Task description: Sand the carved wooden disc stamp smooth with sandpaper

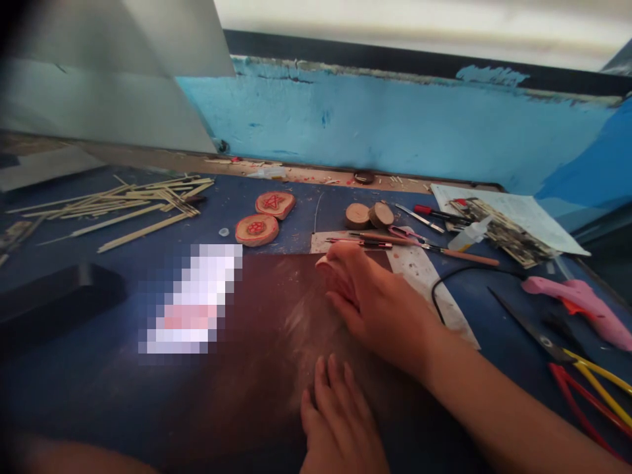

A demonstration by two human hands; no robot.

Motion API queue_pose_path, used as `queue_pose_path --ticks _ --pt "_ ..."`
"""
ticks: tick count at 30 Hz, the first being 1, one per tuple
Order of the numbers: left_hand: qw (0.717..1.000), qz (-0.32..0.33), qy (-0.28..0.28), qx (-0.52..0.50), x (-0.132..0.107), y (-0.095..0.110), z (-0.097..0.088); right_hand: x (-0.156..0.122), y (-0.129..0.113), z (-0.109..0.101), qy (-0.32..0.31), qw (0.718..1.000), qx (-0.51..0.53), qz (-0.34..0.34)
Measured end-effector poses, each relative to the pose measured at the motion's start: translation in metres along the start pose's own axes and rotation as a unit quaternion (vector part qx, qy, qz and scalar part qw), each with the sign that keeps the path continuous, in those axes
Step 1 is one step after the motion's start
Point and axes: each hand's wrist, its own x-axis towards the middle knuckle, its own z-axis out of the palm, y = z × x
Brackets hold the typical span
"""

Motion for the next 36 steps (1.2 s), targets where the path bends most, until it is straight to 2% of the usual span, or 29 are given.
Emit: queue_pose_path --ticks 6,11,12,16,17,21,22,25,27,28,32,34,36 --pt "0.999 0.019 0.024 0.018 0.003 0.004 0.004 0.001 0.005 -0.005 0.032 0.998 -0.019 0.054" --pt "0.999 -0.023 0.024 0.005 0.002 0.017 0.012 -0.002 -0.009 -0.009 -0.098 0.993 0.039 0.045" --pt "0.999 -0.023 0.026 0.005 0.002 0.017 0.012 -0.002 -0.008 -0.009 -0.094 0.994 0.034 0.047" --pt "0.999 -0.004 0.035 0.022 0.001 0.014 0.010 0.000 0.000 -0.008 -0.001 0.996 -0.008 0.085" --pt "0.999 0.002 0.042 0.024 0.002 0.013 0.010 0.000 -0.002 -0.008 -0.005 0.996 -0.004 0.085" --pt "0.999 -0.010 0.051 0.013 0.003 0.009 0.011 -0.004 -0.018 -0.005 -0.103 0.993 0.037 0.040" --pt "0.999 -0.014 0.050 0.009 0.003 0.009 0.011 -0.003 -0.018 -0.005 -0.110 0.993 0.034 0.037" --pt "0.999 -0.020 0.027 0.006 0.003 0.013 0.010 0.000 -0.006 -0.004 -0.057 0.996 -0.006 0.074" --pt "0.999 -0.036 -0.008 0.002 0.006 0.025 0.011 0.001 0.001 -0.005 -0.004 0.994 -0.027 0.103" --pt "0.998 -0.053 -0.030 0.000 0.010 0.033 0.013 0.001 0.000 -0.005 -0.001 0.994 -0.025 0.103" --pt "0.984 -0.145 -0.100 0.018 0.022 0.060 0.023 -0.003 -0.021 -0.005 -0.084 0.995 0.008 0.057" --pt "0.986 -0.141 -0.082 0.026 0.019 0.057 0.023 -0.002 -0.021 -0.006 -0.095 0.994 -0.006 0.053" --pt "0.995 -0.090 -0.038 0.031 0.012 0.044 0.020 0.001 -0.009 -0.007 -0.059 0.995 -0.031 0.080"
